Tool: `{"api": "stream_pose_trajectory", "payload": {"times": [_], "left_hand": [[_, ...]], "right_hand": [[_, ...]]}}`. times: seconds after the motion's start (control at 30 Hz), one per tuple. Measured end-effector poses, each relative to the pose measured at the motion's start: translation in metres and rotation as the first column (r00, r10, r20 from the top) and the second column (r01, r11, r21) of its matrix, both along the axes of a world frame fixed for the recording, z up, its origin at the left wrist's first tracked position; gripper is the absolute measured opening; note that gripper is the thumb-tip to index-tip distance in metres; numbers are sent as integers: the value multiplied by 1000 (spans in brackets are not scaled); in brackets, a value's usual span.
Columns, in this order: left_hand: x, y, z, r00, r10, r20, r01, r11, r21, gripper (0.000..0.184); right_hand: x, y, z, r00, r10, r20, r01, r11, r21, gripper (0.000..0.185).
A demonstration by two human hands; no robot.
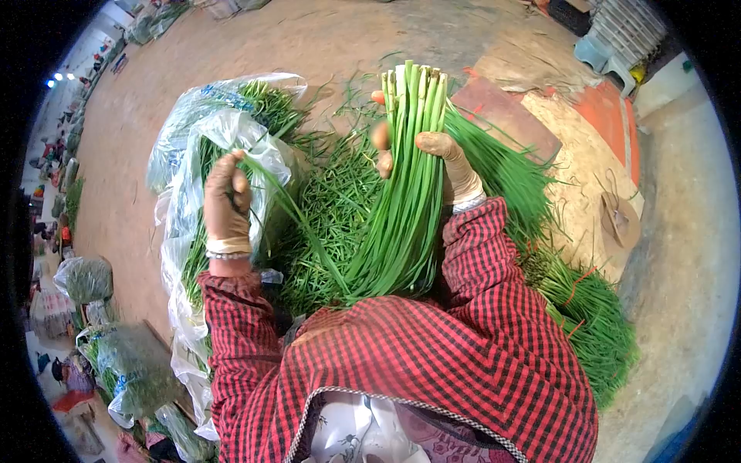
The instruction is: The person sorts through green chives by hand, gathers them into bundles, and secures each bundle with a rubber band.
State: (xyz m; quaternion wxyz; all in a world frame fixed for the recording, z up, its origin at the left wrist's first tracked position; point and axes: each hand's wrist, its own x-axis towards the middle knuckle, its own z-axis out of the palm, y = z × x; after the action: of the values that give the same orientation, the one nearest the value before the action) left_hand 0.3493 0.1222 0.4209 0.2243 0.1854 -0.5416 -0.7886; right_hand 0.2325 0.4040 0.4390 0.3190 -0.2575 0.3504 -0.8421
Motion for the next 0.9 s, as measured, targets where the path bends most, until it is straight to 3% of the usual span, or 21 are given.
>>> {"api": "stream_pose_trajectory", "payload": {"times": [0.03,0.1,0.23,0.37,0.47,0.73,0.9], "left_hand": [[5,13,0,998,-22,57,24,999,-38,20],[15,25,0,980,-194,-50,192,981,-37,18],[29,40,27,929,-230,-290,239,971,-5,16],[37,57,53,879,-238,-412,254,967,-16,16],[34,57,55,761,-335,-556,434,899,53,18],[15,49,56,704,-355,-615,441,898,-14,23],[9,34,52,587,-336,-736,396,913,-102,28]], "right_hand": [[1,-2,0,1000,10,5,-10,1000,-2,82],[3,-8,1,999,-31,-26,31,999,29,90],[1,-18,-11,1000,-11,3,11,999,32,86],[8,-31,-9,1000,17,14,-18,999,51,82],[20,-39,-4,991,99,85,-103,994,44,82],[35,-57,2,957,287,35,-289,948,137,81],[40,-68,4,976,209,-66,-199,971,131,85]]}}
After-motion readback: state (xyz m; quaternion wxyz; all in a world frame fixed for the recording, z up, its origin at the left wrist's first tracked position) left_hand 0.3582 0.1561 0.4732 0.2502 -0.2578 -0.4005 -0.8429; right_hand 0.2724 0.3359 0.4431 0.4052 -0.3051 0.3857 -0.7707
